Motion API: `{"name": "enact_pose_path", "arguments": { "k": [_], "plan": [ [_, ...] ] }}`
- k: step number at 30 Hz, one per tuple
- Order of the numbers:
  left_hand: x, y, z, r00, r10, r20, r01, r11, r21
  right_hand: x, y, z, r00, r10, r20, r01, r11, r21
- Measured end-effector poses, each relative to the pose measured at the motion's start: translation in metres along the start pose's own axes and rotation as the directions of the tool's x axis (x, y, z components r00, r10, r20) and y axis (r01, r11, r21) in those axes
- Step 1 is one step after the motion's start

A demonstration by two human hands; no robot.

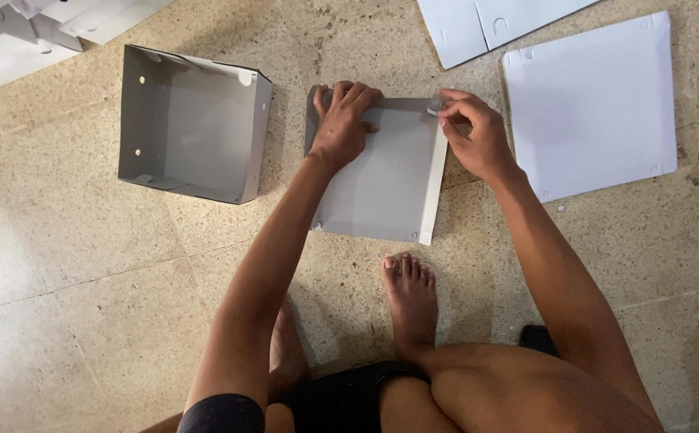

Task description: The person assembles cardboard boxes by folding the flat sheets and tucking the tabs into slots by hand.

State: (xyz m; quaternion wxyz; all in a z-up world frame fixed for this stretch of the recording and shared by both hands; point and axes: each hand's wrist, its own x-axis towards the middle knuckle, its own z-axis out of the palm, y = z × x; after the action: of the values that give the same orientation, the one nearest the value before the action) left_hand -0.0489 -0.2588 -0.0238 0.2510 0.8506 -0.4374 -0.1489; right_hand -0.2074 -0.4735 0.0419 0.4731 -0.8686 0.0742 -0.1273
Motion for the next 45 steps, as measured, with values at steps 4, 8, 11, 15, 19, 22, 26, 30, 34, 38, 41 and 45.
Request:
{"name": "enact_pose_path", "arguments": {
  "k": [4, 8, 11, 15, 19, 22, 26, 30, 34, 38, 41, 45],
  "plan": [
    [0.001, 0.005, -0.012, 0.999, -0.016, 0.032, 0.016, 1.0, -0.005, 0.005, 0.008, -0.002, 1.0, 0.013, 0.016, -0.013, 0.999, 0.039],
    [-0.001, 0.019, -0.035, 0.951, -0.31, 0.008, 0.307, 0.945, 0.114, -0.001, 0.011, 0.004, 0.999, 0.0, -0.038, 0.003, 0.998, 0.067],
    [-0.02, -0.017, -0.012, 0.862, -0.456, -0.221, 0.422, 0.887, -0.186, -0.011, 0.01, 0.01, 0.99, -0.054, -0.127, 0.06, 0.997, 0.043],
    [-0.039, -0.028, -0.026, 0.892, -0.035, -0.45, -0.108, 0.951, -0.289, -0.013, 0.006, 0.012, 0.979, -0.096, -0.178, 0.1, 0.995, 0.014],
    [-0.048, -0.041, -0.015, 0.884, -0.005, -0.467, -0.166, 0.931, -0.324, -0.014, 0.006, 0.013, 0.977, -0.108, -0.184, 0.108, 0.994, -0.012],
    [-0.042, -0.042, -0.017, 0.883, 0.096, -0.46, -0.213, 0.955, -0.208, -0.011, 0.004, 0.007, 0.972, -0.19, -0.138, 0.175, 0.978, -0.112],
    [-0.018, -0.031, -0.035, 0.886, 0.186, -0.425, -0.246, 0.965, -0.089, -0.009, -0.001, 0.001, 0.991, -0.092, -0.096, 0.092, 0.996, -0.009],
    [0.006, -0.019, -0.047, 0.917, 0.232, -0.324, -0.223, 0.973, 0.066, -0.014, 0.007, 0.004, 0.995, 0.099, 0.013, -0.099, 0.992, 0.072],
    [0.041, 0.003, -0.037, 0.986, 0.159, -0.049, -0.128, 0.914, 0.384, -0.029, 0.018, 0.014, 0.997, 0.059, -0.057, -0.067, 0.986, -0.15],
    [0.022, 0.065, 0.003, 0.965, 0.121, -0.233, -0.049, 0.956, 0.291, -0.062, 0.004, 0.031, 0.919, 0.206, -0.335, -0.258, 0.959, -0.118],
    [-0.034, 0.115, 0.031, 0.983, -0.106, -0.15, 0.057, 0.953, -0.298, -0.097, 0.011, 0.053, 0.79, 0.421, -0.445, -0.472, 0.882, -0.003],
    [-0.083, 0.127, 0.037, 0.998, 0.004, 0.066, 0.019, 0.939, -0.342, -0.111, 0.006, 0.057, 0.728, 0.652, -0.213, -0.596, 0.755, 0.274]
  ]
}}
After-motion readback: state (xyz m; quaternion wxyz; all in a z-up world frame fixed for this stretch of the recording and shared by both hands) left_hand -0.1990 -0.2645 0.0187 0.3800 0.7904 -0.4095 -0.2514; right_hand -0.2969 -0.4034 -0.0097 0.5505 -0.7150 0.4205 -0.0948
